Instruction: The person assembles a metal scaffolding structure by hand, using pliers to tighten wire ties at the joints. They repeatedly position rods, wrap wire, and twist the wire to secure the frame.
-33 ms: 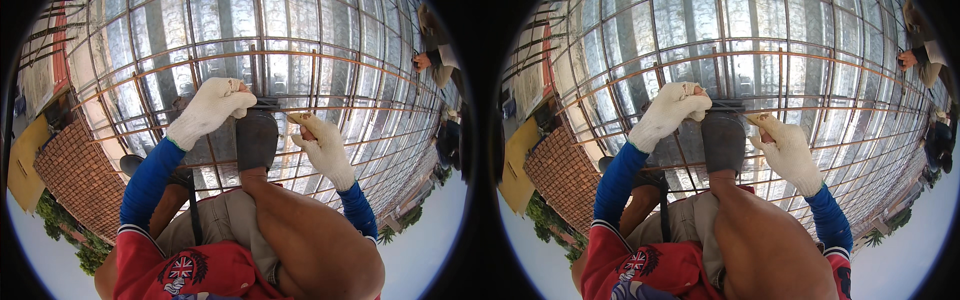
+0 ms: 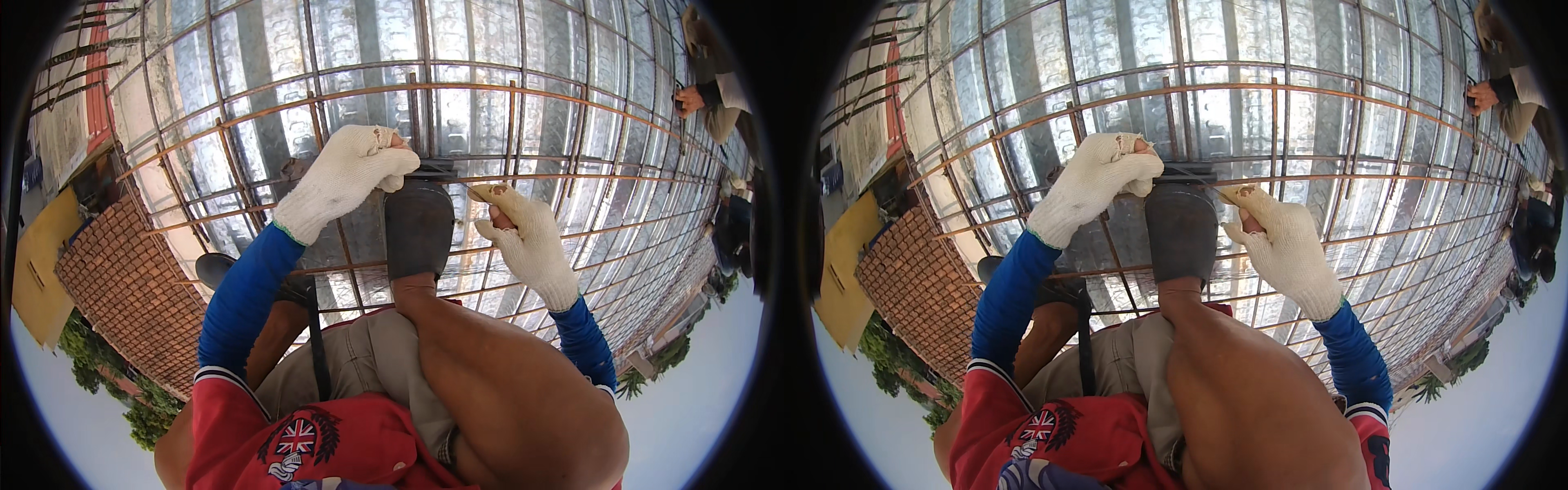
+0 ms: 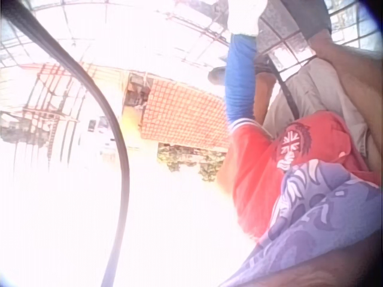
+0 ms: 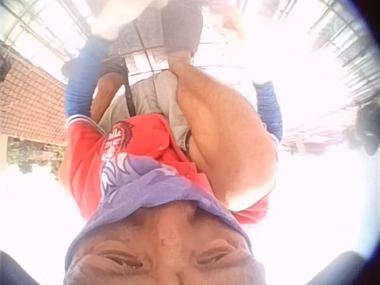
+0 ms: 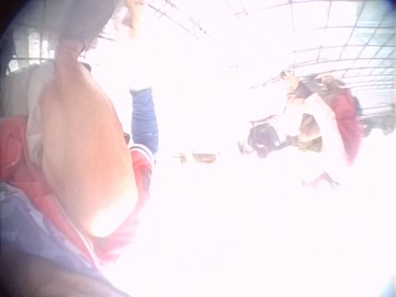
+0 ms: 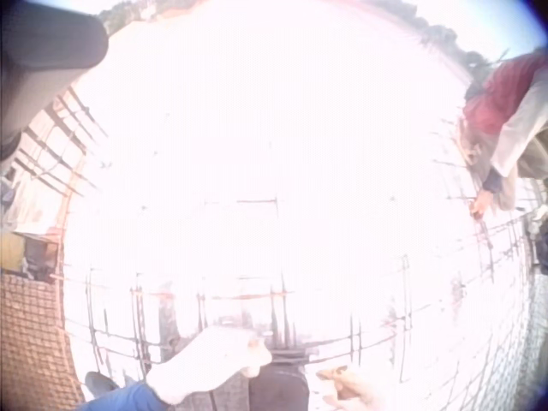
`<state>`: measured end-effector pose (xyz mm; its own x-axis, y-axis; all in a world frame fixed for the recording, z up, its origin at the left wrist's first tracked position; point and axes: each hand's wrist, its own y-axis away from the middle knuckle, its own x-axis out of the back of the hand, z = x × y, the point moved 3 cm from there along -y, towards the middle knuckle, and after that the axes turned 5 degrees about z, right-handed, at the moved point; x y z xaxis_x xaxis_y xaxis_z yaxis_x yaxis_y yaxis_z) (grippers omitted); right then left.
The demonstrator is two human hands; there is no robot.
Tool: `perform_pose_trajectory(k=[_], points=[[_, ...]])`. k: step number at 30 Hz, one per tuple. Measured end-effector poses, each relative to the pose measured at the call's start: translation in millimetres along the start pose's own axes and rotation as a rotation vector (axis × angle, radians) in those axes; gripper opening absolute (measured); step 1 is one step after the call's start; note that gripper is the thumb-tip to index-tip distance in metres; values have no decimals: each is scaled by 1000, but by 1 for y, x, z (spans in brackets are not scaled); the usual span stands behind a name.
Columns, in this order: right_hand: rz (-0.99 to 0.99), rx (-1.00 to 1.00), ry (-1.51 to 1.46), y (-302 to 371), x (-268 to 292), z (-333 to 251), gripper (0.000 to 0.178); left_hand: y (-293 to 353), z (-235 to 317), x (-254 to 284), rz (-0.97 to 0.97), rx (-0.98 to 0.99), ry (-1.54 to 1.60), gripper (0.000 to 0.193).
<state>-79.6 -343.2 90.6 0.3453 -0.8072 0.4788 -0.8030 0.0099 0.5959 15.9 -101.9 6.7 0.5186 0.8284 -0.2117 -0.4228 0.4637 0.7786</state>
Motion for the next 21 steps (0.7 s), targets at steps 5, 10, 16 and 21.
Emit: perform_pose_trajectory(k=[5, 10, 16, 21], points=[[68, -98, -43, -8, 9, 25, 38, -2, 15, -2, 142, -142, -120, 31], [185, -171, 109, -32, 32, 52, 36, -16, 3, 18, 486, -278, -264, 33], [208, -85, 149, -60, 23, 57, 35, -20, 14, -3, 696, -624, -820, 22], [101, -292, -178, -82, 5, 48, 35, -58, 38, 8, 670, -770, -1041, 25]])
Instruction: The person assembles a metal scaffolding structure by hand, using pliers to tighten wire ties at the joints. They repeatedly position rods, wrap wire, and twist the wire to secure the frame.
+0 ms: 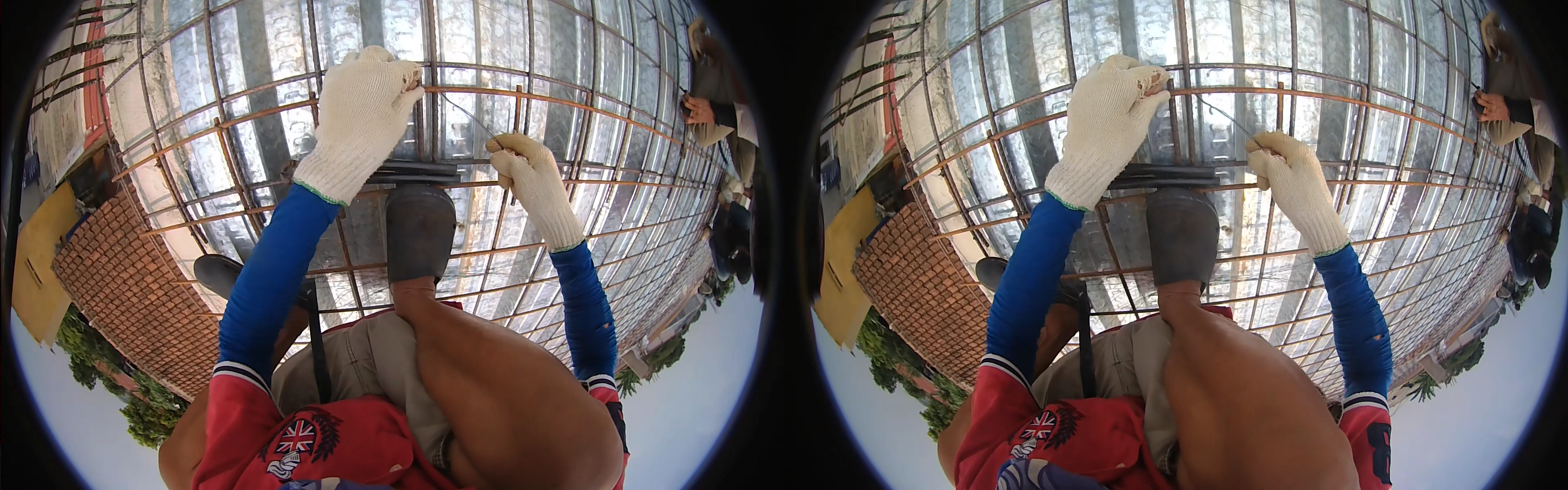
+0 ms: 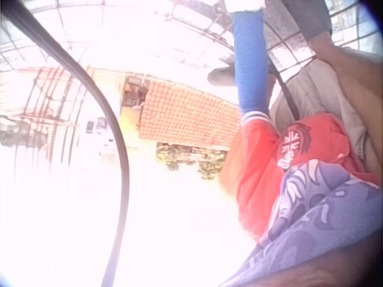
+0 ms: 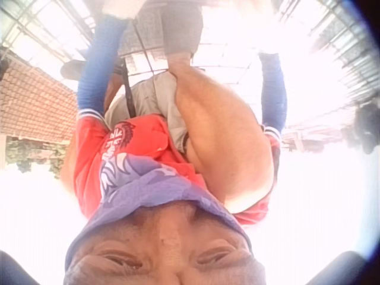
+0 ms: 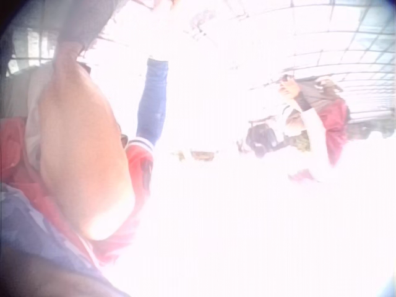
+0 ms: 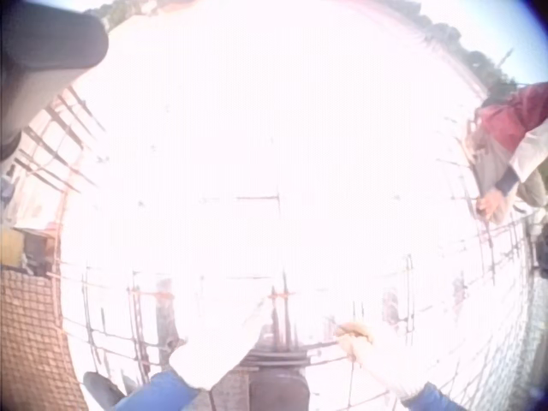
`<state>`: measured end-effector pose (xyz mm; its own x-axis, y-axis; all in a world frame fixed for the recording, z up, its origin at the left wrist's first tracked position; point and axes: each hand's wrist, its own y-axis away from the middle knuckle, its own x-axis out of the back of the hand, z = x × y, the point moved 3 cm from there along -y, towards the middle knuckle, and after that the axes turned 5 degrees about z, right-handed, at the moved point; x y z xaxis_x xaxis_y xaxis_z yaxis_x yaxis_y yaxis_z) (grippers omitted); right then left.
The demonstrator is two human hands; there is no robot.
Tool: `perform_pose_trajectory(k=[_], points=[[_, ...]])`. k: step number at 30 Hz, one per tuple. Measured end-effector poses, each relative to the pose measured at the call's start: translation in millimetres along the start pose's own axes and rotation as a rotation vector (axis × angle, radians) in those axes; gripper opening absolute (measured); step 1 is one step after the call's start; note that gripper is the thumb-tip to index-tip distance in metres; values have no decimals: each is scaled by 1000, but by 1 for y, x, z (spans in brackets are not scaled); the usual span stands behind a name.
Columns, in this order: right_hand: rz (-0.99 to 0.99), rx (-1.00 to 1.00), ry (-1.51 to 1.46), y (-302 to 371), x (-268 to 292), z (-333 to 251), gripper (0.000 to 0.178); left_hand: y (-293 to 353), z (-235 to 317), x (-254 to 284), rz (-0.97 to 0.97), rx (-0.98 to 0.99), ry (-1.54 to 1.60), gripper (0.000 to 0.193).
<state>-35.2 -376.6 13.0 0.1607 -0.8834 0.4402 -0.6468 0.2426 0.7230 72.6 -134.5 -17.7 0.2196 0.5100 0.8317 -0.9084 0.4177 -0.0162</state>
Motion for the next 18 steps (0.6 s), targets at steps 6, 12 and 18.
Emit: perform_pose_trajectory(k=[6, 12, 18], points=[[-98, -176, -314, -10, -24, 5, 36, -35, -8, -3, -341, 140, 9, 41], [-69, -207, -430, -16, -38, 12, 35, -50, -13, 4, -432, 129, 2, 43], [-126, -210, -397, -19, -36, 8, 38, -58, -5, 1, -528, 272, 26, 45]])
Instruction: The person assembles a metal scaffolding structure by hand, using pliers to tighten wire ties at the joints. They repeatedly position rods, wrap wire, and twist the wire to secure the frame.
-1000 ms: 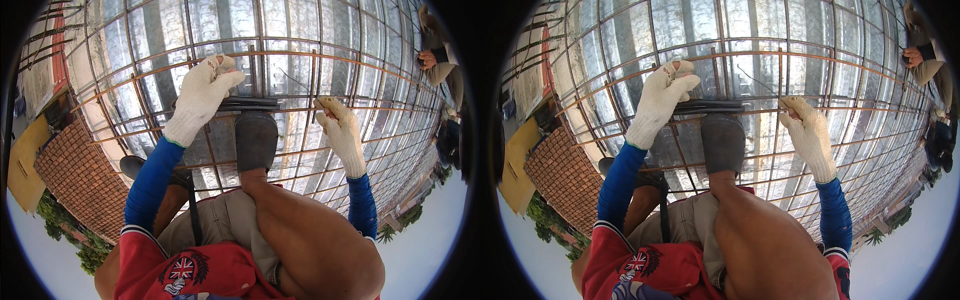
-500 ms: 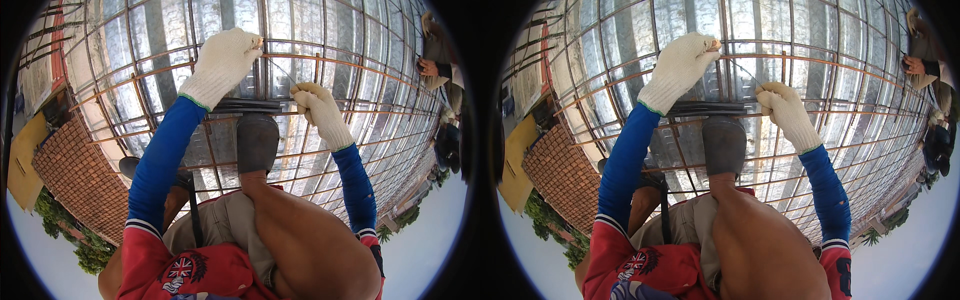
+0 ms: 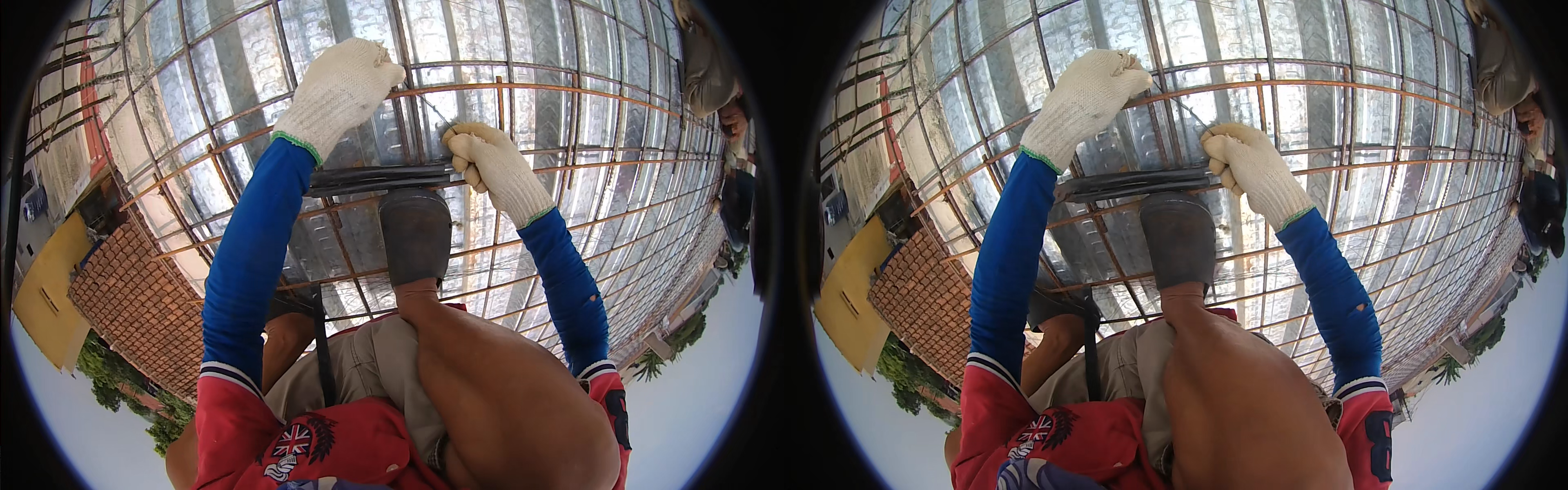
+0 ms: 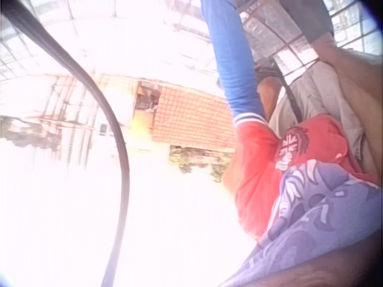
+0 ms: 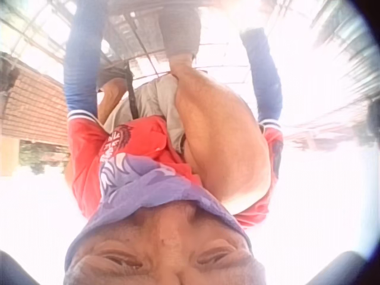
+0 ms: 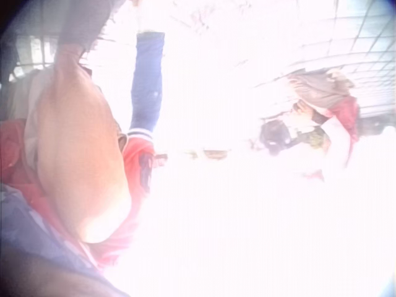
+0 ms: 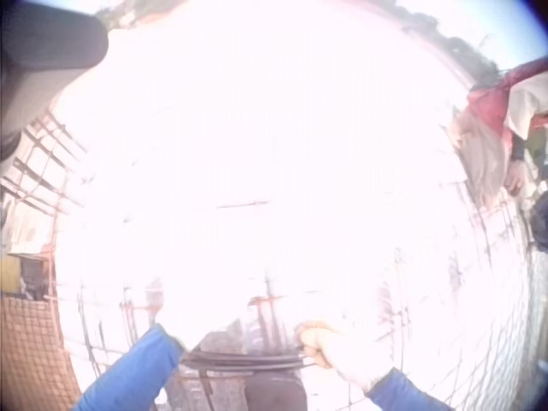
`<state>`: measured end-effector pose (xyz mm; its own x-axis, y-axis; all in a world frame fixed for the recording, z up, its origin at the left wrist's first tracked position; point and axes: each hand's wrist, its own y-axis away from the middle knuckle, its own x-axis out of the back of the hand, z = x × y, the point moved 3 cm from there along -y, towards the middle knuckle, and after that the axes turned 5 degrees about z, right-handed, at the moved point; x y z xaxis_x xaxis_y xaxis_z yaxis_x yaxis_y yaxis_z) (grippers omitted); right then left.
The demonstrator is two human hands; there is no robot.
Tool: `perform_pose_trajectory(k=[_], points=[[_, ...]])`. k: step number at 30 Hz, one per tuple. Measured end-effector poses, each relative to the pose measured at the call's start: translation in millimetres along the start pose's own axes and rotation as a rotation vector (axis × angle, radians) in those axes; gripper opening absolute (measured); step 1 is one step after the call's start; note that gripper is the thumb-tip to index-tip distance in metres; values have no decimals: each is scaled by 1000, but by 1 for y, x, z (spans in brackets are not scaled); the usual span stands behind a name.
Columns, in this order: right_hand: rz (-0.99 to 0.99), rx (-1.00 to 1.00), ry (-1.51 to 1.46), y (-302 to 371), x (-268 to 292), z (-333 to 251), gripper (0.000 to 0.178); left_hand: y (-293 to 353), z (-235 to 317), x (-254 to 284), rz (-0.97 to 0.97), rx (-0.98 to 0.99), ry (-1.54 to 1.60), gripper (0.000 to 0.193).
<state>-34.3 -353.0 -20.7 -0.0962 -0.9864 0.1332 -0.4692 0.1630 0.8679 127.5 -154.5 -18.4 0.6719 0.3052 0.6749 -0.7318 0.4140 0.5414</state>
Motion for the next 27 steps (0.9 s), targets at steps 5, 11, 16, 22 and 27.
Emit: perform_pose_trajectory(k=[5, 11, 16, 22, 27], points=[[-1, 14, 76, 0, -5, -5, 38, -1, -24, -10, 107, 112, 354, 41], [12, -16, -40, 1, -9, 0, 35, 12, -15, -7, 269, 90, 105, 36], [4, -21, 31, 3, -16, -5, 37, 10, -17, -1, 288, 30, 9, 37], [-3, -19, 88, -1, -8, 0, 35, 5, -23, -4, 378, -336, -157, 29], [127, 225, 583, -6, 13, -1, 35, 27, -20, -2, 431, -377, -222, 23]])
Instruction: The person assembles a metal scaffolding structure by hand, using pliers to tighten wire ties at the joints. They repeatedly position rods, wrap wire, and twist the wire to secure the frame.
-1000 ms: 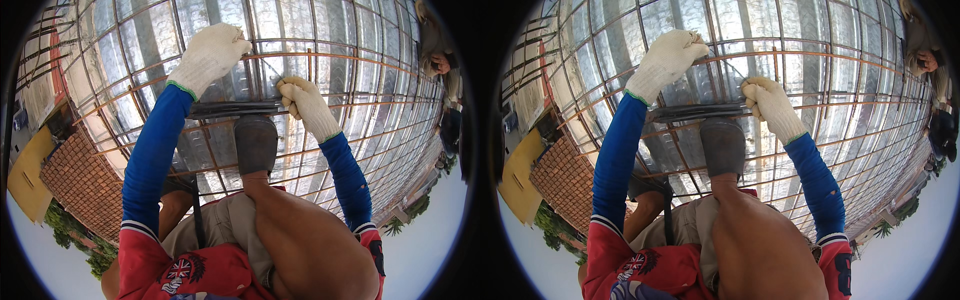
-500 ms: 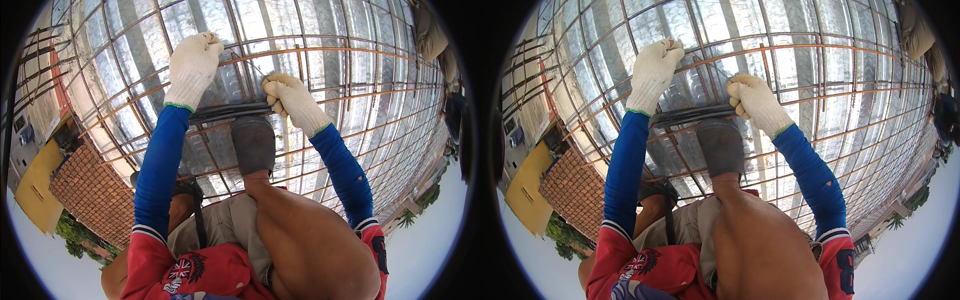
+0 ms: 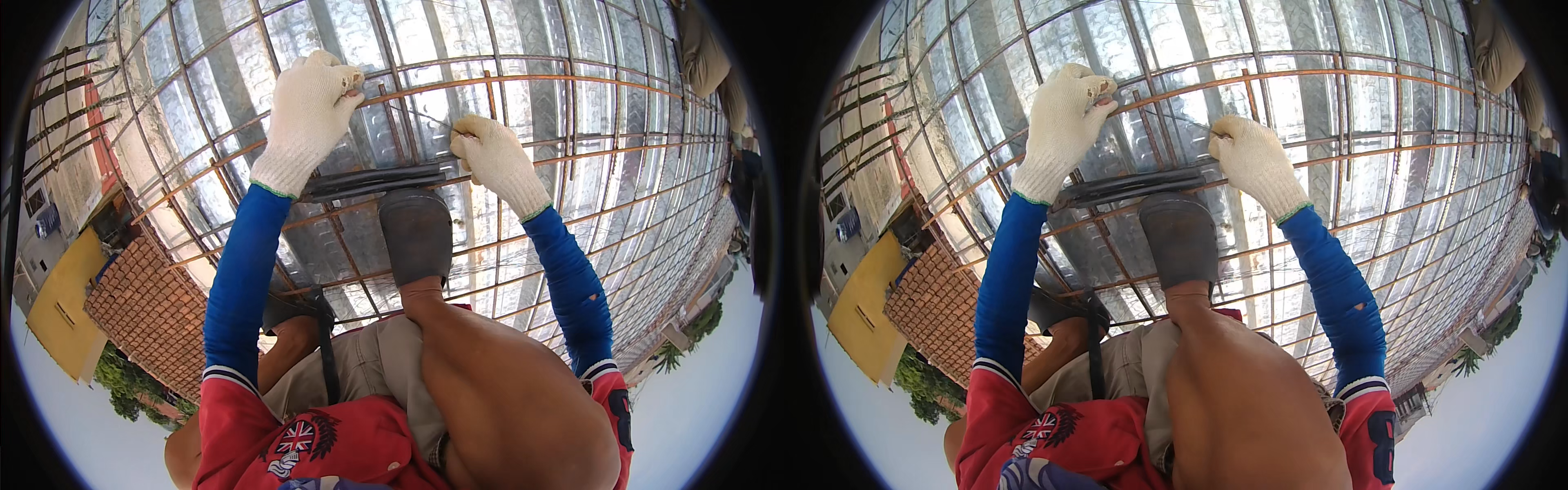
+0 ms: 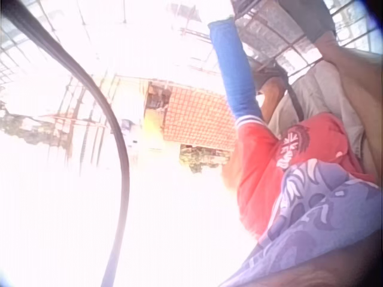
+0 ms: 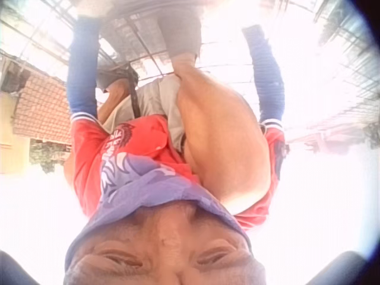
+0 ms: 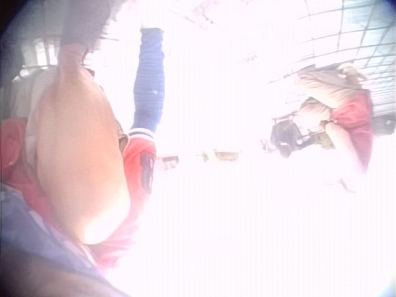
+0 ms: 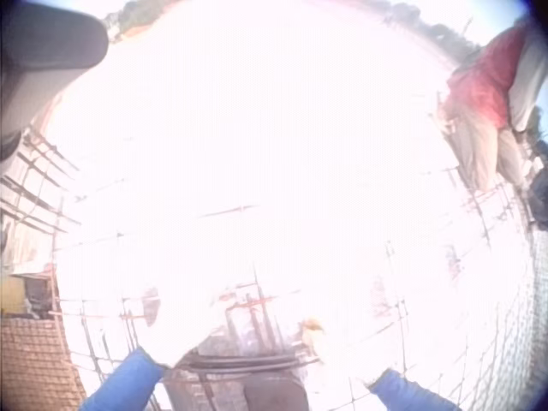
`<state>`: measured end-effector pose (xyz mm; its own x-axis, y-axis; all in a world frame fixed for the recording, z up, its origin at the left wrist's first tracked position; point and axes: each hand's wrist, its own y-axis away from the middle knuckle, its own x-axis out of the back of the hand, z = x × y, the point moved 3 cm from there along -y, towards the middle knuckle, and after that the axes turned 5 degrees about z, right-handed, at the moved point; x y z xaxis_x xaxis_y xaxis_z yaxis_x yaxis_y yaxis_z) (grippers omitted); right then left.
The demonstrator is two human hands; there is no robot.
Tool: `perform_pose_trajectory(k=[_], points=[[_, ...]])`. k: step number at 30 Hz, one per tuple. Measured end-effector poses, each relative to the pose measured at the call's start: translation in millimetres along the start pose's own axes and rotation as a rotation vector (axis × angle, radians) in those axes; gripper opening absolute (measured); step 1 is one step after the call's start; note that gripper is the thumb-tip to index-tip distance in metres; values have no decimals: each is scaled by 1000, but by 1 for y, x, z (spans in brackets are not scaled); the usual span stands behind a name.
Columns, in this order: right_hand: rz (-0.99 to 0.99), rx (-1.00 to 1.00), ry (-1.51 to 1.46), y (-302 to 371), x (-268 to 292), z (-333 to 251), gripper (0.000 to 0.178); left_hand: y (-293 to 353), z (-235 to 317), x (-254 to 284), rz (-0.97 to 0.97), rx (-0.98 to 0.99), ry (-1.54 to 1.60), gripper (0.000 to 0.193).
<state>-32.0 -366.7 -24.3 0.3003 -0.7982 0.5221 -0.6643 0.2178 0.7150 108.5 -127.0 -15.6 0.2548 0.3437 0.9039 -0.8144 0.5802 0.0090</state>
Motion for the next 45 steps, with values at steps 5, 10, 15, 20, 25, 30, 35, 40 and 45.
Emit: perform_pose_trajectory(k=[5, 10, 15, 20, 25, 30, 35, 40, 45], points=[[111, 97, 211, 13, 26, -13, 34, 42, 31, 21, -47, 157, 57, 19], [-108, -207, -75, 73, 56, -32, 21, 69, 57, 18, 121, 3, 274, 38], [-192, -217, -174, 94, 49, -38, 19, 77, 68, 4, -96, -138, 285, 39], [-140, -100, -59, 88, 43, -24, 19, 84, 76, 11, -303, -205, 285, 24], [-135, 297, 234, 90, 31, -19, 24, 79, 75, 7, -548, -323, -20, 14], [-73, 354, 286, 96, 26, -22, 26, 66, 66, 12, -557, -292, 24, 20], [99, 503, 379, 96, 21, -38, 34, 58, 67, 14, -663, -192, -1, 17], [-27, 587, 597, 97, 8, -29, 34, 50, 66, 24, -717, -222, 3, 19], [42, 427, 231, 85, 13, -22, 29, 33, 55, 27, -502, -151, 104, 40]])
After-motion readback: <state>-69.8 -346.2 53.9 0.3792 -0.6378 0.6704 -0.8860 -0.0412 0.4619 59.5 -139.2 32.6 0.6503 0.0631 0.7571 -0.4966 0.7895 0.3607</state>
